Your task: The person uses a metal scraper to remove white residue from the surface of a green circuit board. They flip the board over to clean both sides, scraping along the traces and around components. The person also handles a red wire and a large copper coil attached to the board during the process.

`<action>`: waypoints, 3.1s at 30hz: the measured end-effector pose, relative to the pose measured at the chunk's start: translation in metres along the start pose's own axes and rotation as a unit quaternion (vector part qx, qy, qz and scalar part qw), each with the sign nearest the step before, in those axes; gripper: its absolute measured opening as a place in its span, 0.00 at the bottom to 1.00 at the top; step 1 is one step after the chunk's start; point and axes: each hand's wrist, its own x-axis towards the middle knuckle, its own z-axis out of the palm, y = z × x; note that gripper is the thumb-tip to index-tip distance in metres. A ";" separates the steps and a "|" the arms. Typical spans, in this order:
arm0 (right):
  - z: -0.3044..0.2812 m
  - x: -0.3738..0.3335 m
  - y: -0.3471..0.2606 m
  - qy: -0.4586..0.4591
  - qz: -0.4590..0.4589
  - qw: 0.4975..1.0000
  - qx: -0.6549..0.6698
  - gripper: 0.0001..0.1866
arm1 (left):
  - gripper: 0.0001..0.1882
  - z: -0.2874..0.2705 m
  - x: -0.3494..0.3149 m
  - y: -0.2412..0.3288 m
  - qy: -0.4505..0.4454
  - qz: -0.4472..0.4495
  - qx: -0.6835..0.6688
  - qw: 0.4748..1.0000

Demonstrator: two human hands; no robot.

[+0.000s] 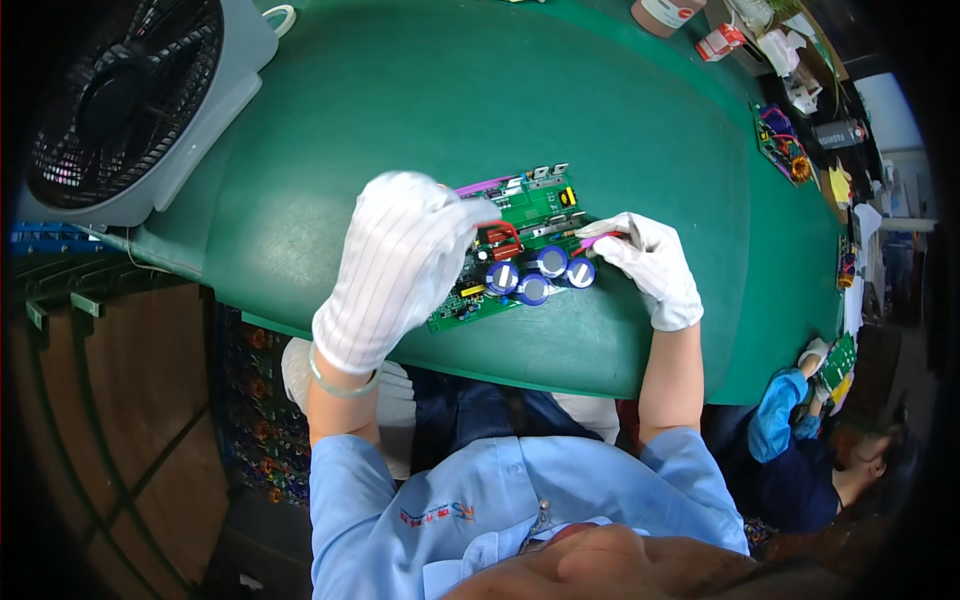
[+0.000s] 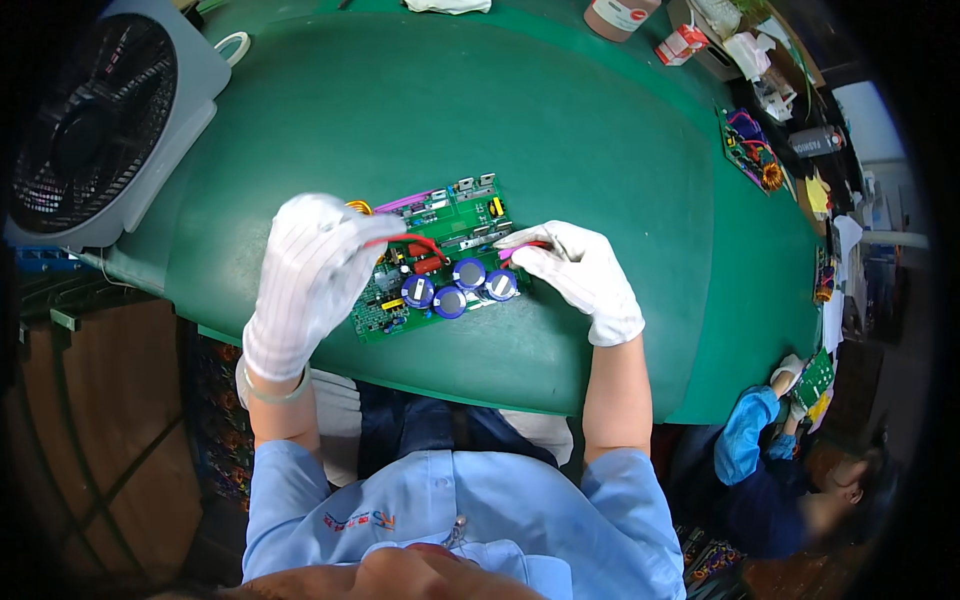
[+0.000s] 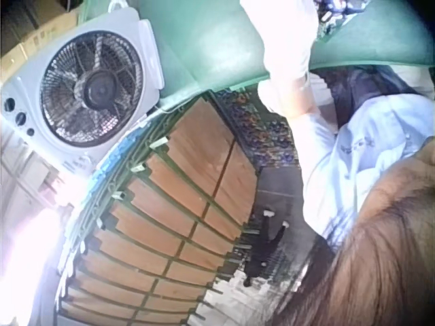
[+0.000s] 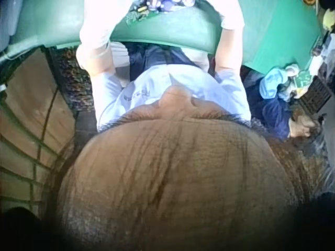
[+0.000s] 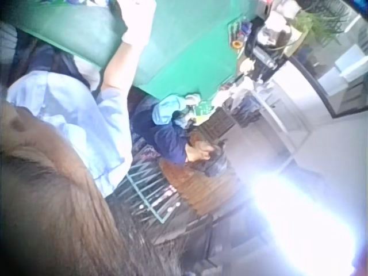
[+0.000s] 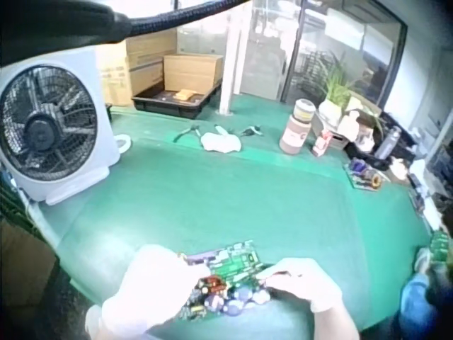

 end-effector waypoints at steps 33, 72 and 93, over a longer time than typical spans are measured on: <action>-0.019 0.013 0.049 -0.111 -0.021 0.924 0.365 0.14 | 0.14 0.002 -0.022 0.020 -0.042 0.088 -0.102 0.990; 0.022 -0.010 0.002 -0.056 -0.206 0.957 -0.195 0.36 | 0.22 0.032 -0.058 0.076 -0.068 0.157 -0.055 0.984; 0.005 -0.016 -0.011 -0.152 -0.208 0.935 -0.245 0.31 | 0.21 0.027 -0.054 0.082 -0.134 0.197 -0.160 0.958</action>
